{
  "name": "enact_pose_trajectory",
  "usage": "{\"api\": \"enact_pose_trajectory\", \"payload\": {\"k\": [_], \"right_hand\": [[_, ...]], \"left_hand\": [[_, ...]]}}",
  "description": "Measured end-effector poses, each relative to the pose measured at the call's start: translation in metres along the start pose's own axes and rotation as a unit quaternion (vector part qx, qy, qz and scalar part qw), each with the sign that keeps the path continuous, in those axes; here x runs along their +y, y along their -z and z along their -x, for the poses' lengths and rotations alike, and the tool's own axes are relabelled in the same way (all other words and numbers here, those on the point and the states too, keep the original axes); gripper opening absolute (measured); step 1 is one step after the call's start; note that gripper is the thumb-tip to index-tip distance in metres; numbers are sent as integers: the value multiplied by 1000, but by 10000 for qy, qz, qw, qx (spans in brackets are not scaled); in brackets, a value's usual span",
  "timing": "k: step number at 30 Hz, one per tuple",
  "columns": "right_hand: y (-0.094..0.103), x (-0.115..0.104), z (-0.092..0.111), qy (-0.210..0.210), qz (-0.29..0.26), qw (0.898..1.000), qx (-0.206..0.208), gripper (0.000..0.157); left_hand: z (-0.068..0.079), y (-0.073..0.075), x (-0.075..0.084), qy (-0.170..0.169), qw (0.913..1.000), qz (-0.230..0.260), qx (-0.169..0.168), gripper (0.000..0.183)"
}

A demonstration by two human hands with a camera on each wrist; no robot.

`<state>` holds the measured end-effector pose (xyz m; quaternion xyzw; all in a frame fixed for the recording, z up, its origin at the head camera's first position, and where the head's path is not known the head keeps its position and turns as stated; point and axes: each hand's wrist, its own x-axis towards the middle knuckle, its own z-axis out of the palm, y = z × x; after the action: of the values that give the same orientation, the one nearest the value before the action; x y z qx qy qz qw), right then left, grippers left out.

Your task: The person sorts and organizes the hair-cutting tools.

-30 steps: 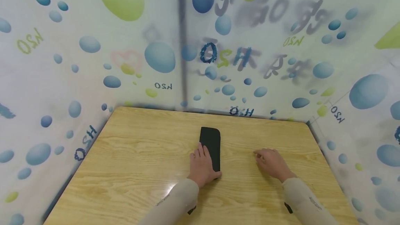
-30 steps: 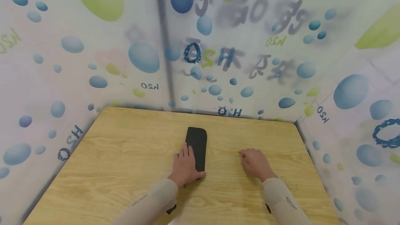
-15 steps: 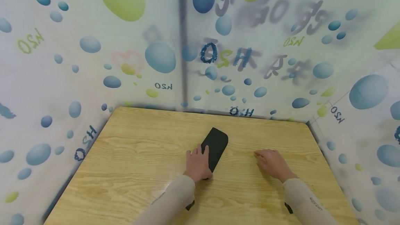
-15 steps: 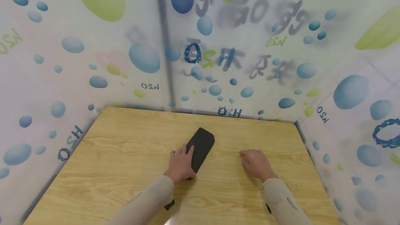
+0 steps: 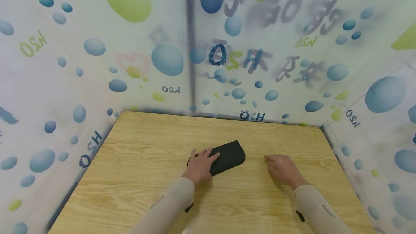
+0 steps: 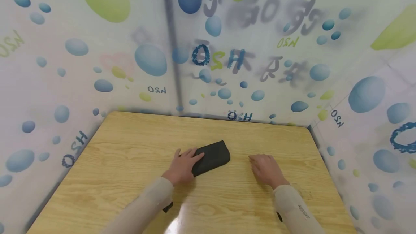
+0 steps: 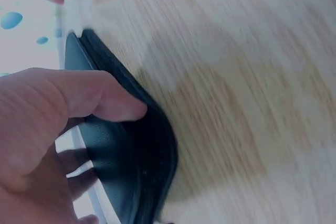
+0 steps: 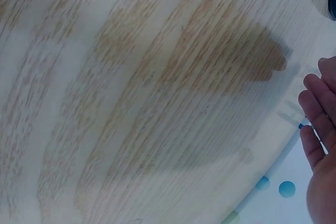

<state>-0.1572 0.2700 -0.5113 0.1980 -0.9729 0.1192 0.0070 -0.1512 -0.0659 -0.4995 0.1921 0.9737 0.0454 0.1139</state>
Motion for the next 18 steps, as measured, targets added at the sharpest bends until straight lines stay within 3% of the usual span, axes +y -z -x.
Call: {"api": "enact_pose_trajectory", "payload": {"k": [12, 18], "right_hand": [[-2, -9, -2, 18, 36, 10000, 39, 33], [-8, -11, -4, -8, -13, 10000, 6, 32]], "left_hand": [[-5, -2, -21, -506, 9974, -519, 56, 76], [-4, -5, -28, -746, 9959, -485, 163, 78]]}}
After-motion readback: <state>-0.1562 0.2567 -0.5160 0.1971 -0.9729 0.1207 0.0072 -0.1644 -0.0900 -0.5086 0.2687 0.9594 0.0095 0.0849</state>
